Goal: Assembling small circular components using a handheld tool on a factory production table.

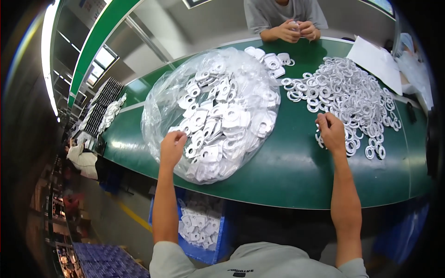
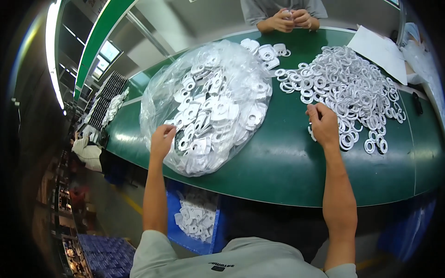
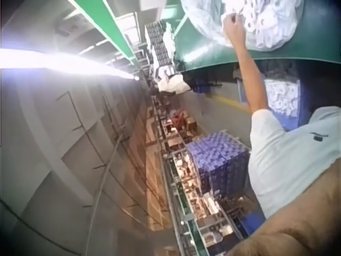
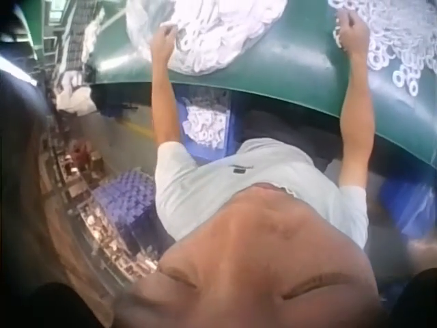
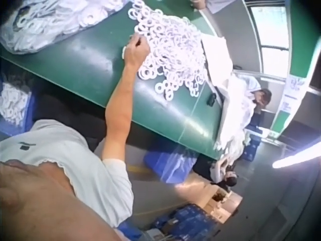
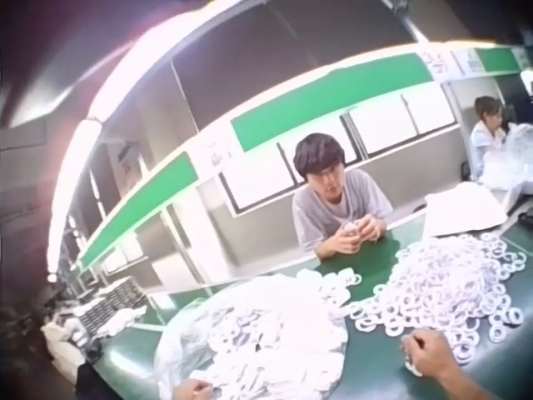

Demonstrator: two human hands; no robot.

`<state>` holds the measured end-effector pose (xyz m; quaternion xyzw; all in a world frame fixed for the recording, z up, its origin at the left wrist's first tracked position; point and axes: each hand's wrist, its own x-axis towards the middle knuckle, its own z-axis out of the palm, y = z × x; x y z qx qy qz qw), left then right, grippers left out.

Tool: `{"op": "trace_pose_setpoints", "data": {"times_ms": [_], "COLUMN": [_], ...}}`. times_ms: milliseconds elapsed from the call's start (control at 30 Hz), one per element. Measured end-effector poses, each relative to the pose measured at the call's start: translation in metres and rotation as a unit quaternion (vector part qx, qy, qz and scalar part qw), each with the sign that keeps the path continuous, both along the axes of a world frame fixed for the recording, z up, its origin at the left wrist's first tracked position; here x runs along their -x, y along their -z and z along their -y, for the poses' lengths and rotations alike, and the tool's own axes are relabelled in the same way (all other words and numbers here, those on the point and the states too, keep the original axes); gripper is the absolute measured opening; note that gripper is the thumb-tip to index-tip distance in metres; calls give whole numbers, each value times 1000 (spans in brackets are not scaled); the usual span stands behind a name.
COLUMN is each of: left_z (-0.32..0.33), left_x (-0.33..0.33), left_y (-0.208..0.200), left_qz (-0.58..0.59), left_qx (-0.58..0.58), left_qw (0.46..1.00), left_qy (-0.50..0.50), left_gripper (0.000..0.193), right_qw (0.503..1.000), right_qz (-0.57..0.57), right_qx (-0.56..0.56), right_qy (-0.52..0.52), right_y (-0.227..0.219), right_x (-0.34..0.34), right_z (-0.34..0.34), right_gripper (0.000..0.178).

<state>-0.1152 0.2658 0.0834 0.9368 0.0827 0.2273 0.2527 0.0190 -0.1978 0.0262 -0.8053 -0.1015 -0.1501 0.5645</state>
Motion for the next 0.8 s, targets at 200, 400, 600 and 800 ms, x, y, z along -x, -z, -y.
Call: {"op": "trace_pose_setpoints", "data": {"times_ms": [200, 400, 600, 800], "left_z": [-45, -26, 48, 189], "left_x": [-117, -107, -88, -84], "left_y": [64, 46, -5, 15], "left_qz": [-91, 17, 184, 193], "left_qx": [-212, -172, 63, 666], "left_qw": [968, 983, 981, 707], "left_qy": [-98, -60, -21, 140], "left_gripper": [49, 41, 39, 26], "right_qw": [998, 998, 996, 993], "right_qz": [38, 20, 5, 10], "right_qx": [0, -1, -6, -15], "right_qy": [41, 58, 88, 116], "right_y": [6, -8, -12, -11], "right_x": [-4, -5, -5, -8], "right_z": [0, 5, 22, 28], "right_gripper": [31, 28, 28, 29]}}
